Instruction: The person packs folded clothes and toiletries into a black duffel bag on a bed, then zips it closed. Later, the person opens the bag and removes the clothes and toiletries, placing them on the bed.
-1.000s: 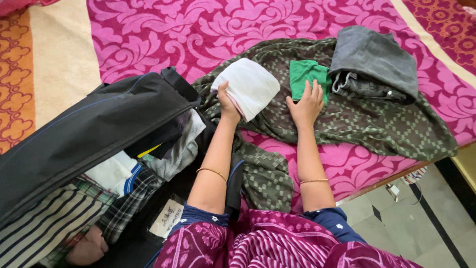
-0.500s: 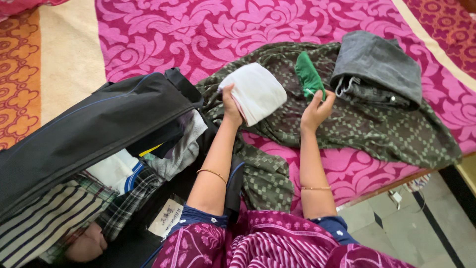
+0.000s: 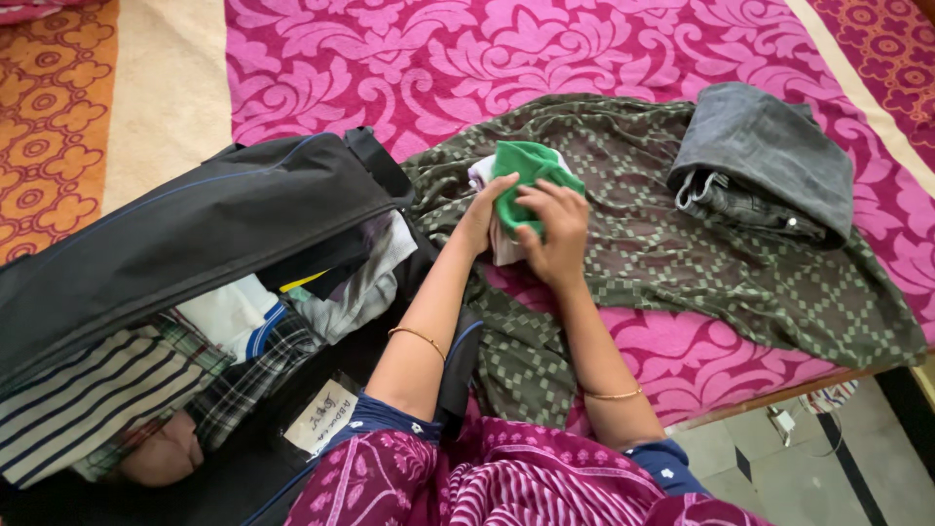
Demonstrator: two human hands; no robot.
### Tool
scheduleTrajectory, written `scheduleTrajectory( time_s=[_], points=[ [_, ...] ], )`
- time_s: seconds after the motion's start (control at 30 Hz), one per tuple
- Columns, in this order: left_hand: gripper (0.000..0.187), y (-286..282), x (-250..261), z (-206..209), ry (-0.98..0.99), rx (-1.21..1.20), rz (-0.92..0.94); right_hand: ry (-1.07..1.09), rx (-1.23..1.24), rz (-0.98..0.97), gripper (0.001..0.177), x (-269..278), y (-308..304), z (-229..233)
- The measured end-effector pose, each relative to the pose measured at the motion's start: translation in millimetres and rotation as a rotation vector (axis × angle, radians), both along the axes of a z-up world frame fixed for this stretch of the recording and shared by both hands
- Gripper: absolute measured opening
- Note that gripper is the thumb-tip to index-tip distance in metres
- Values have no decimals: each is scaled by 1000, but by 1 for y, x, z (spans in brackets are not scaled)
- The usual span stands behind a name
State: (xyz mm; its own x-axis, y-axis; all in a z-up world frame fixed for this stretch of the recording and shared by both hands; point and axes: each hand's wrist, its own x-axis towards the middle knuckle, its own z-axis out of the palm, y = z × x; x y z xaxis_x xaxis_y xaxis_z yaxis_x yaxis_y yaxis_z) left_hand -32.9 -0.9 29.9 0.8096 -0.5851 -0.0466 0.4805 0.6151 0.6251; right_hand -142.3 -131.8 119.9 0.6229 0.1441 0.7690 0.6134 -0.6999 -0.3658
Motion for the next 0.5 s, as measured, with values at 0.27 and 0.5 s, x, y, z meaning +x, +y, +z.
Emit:
scheduleTrajectory(
  time_s=[0.27, 0.5],
  points=[
    [46, 0, 3, 7, 110, -101, 54, 211, 658, -109, 78, 38, -44, -61],
    [46, -3, -5, 22, 88, -89, 10, 485, 1006, 404, 84, 51, -54, -85]
  ],
)
